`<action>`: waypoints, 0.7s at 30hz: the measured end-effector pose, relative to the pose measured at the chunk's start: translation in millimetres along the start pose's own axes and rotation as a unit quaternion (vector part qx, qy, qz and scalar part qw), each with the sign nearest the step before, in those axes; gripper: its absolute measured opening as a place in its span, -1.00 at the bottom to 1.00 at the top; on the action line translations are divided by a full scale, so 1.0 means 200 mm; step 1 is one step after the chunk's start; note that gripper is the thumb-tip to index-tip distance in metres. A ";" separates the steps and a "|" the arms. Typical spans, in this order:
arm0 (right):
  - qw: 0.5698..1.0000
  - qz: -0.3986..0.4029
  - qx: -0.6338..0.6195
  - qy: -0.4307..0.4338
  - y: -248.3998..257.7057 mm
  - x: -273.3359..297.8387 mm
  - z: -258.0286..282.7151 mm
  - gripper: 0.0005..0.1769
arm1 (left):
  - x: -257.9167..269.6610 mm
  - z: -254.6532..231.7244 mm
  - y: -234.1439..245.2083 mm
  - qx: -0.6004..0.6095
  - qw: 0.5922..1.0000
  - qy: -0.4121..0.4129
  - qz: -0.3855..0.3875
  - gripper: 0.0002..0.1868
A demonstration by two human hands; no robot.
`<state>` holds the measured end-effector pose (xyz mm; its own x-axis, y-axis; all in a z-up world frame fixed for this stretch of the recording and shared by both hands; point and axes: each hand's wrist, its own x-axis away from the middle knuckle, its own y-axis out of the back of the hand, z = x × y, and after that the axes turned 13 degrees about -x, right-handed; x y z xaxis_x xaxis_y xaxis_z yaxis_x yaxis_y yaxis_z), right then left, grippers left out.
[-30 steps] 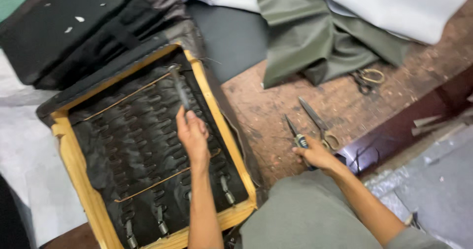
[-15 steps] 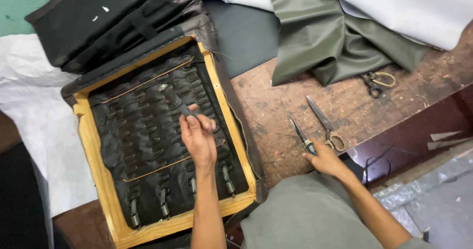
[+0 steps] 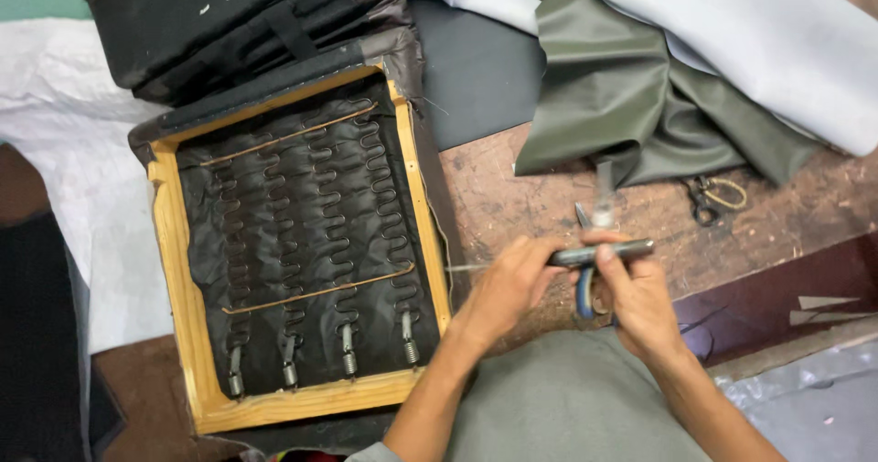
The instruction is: The person uses a hammer and pliers to secure staples into the wooden frame of a chair seat. They repeatedly hammer along the edges of the frame to fasten the upholstery material to the springs and wood.
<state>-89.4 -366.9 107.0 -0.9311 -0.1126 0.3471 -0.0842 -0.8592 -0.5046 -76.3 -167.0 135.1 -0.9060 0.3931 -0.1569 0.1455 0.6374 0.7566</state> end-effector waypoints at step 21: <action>0.989 0.068 -0.028 0.128 -0.08 -0.72 0.29 -0.83 | -0.16 0.62 -0.07 -0.521 0.774 0.315 -0.175 -0.44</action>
<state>65.8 -366.8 110.8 -0.9939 -0.0892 0.0641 0.0358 -0.8152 -0.5781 -0.1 -106.0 50.1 -0.8794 -0.2928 -0.3754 -0.2539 -0.3785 0.8901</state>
